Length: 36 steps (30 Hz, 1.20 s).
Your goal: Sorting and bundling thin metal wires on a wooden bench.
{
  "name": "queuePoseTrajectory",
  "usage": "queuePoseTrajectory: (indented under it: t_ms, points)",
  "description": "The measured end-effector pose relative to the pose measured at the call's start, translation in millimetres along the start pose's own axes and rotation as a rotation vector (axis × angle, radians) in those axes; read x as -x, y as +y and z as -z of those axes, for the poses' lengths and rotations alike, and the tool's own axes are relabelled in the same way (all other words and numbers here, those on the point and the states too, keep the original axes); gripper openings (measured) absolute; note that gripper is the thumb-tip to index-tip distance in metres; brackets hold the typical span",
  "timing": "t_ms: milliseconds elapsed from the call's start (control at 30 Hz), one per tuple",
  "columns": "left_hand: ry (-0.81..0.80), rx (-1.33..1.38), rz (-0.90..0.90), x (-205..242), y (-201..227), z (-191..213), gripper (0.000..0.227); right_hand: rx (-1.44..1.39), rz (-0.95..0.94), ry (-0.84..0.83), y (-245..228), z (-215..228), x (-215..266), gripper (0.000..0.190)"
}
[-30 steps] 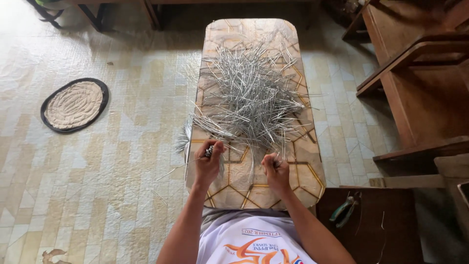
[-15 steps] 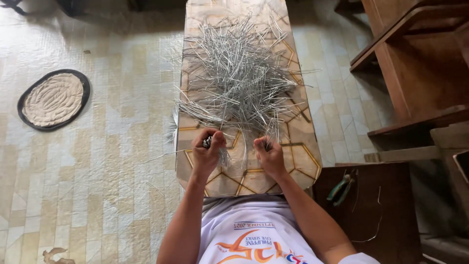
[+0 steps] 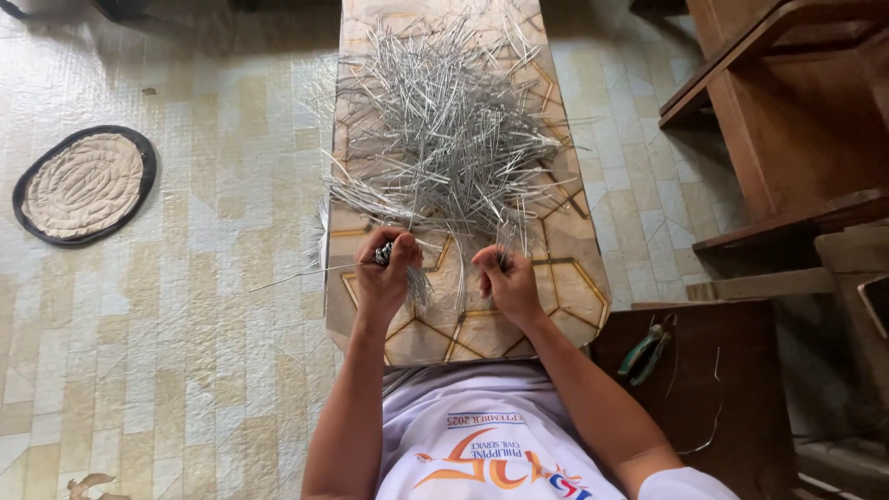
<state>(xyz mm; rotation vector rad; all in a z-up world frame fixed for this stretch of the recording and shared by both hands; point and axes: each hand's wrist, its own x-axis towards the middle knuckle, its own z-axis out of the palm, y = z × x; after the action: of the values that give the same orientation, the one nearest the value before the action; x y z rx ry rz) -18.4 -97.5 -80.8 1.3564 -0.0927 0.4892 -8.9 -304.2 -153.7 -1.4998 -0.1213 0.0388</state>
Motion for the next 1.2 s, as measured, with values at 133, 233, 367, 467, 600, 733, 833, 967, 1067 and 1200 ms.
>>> queuePoseTrajectory:
  t_ms: [133, 233, 367, 467, 600, 733, 833, 967, 1067, 1200]
  points:
    - [0.021, 0.042, 0.016, -6, 3, -4, 0.03, -0.03, 0.011, 0.061, -31, -4, -14, 0.023]
    - [0.001, 0.018, 0.023, -3, 0, -2, 0.029, 0.055, 0.104, 0.156, -45, -17, -40, 0.02]
    - [-0.028, -0.022, -0.007, -6, 6, -8, 0.03, 0.055, 0.188, 0.25, -62, -40, -88, 0.027]
    - [-0.034, -0.094, -0.025, -10, 0, -11, 0.034, 0.063, 0.307, 0.261, -76, -59, -116, 0.031]
    - [-0.017, -0.152, -0.035, -13, 1, -14, 0.034, 0.025, 0.443, 0.207, -80, -73, -137, 0.033]
    - [0.003, -0.166, 0.005, -10, -2, -15, 0.032, 0.09, 0.533, 0.137, -63, -68, -129, 0.028]
    - [0.017, -0.185, 0.029, -8, -2, -16, 0.031, 0.101, 0.51, 0.137, -69, -62, -117, 0.03]
    - [-0.021, -0.211, 0.086, -16, -1, -25, 0.031, 0.082, 0.447, 0.175, -66, -53, -118, 0.033]
    - [-0.026, -0.204, 0.12, -14, -4, -30, 0.027, 0.092, 0.427, 0.183, -67, -46, -119, 0.034]
    - [-0.041, -0.281, 0.123, -14, -3, -34, 0.029, 0.125, 0.414, 0.212, -66, -39, -118, 0.034]
